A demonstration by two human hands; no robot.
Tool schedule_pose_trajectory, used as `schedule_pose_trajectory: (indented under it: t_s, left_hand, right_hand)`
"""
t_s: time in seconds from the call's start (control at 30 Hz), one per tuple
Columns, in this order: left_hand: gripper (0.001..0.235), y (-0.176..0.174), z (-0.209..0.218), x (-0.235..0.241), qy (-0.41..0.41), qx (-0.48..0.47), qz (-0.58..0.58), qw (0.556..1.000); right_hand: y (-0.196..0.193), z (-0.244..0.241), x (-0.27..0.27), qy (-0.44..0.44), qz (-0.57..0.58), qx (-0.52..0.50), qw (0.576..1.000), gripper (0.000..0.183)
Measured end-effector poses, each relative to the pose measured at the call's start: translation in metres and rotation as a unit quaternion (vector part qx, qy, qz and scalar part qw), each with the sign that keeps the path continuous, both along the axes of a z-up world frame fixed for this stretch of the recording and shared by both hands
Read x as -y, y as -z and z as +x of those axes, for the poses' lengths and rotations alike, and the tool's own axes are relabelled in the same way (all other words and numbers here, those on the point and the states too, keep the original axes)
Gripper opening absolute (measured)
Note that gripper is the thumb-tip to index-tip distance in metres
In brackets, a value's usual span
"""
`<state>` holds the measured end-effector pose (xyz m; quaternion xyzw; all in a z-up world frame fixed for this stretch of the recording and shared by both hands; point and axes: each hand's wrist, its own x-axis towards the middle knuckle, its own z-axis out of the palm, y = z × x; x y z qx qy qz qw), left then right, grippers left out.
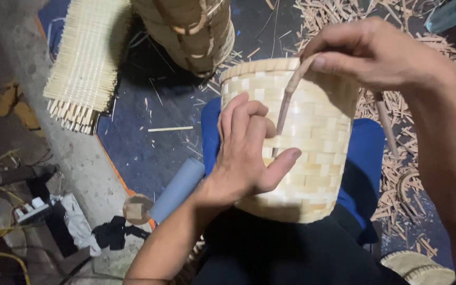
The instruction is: The person sits on the workshop floor with a woven bamboo basket on their lap and threads the ends of a curved bamboo handle into the basket's weave. They press the handle ends into the woven strips, rotate the basket to work from different sides, and press the weave tight around the handle.
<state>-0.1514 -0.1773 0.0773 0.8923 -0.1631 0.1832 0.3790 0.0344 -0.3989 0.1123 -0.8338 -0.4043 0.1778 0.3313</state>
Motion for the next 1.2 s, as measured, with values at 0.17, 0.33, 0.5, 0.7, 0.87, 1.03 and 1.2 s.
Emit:
schedule_pose_trajectory:
  t_s: [0.17,0.33,0.5,0.7,0.87,1.03,1.2]
  left_hand:
    - [0.054,0.0,-0.019,-0.003,0.026,-0.008,-0.032,0.999]
    - [0.051,-0.011,-0.032,-0.003,0.012,0.015,-0.04,0.999]
    - [0.048,-0.014,-0.037,-0.002,-0.005,0.028,0.01,1.0]
    - [0.048,-0.002,-0.046,0.005,-0.013,0.002,-0.002,1.0]
    - [0.047,0.008,-0.05,0.006,-0.022,0.004,0.005,1.0]
    - [0.041,0.003,-0.045,0.004,-0.016,0.004,0.002,1.0]
    - [0.035,-0.009,-0.039,0.007,-0.028,-0.001,0.029,0.999]
  right_hand:
    - [0.008,0.002,0.005,0.063,-0.014,-0.044,0.997,0.027]
    - [0.004,-0.009,0.002,0.067,0.024,-0.057,0.996,0.026]
    - [0.003,-0.011,0.003,0.052,0.052,-0.051,0.996,0.026]
    - [0.007,-0.009,0.01,0.053,0.064,-0.066,0.994,0.025]
    - [0.006,-0.013,0.01,0.064,0.08,-0.084,0.991,0.024]
    - [0.012,-0.007,0.01,0.055,0.104,-0.102,0.988,0.024]
    - [0.014,-0.007,0.009,0.052,0.091,-0.095,0.99,0.025]
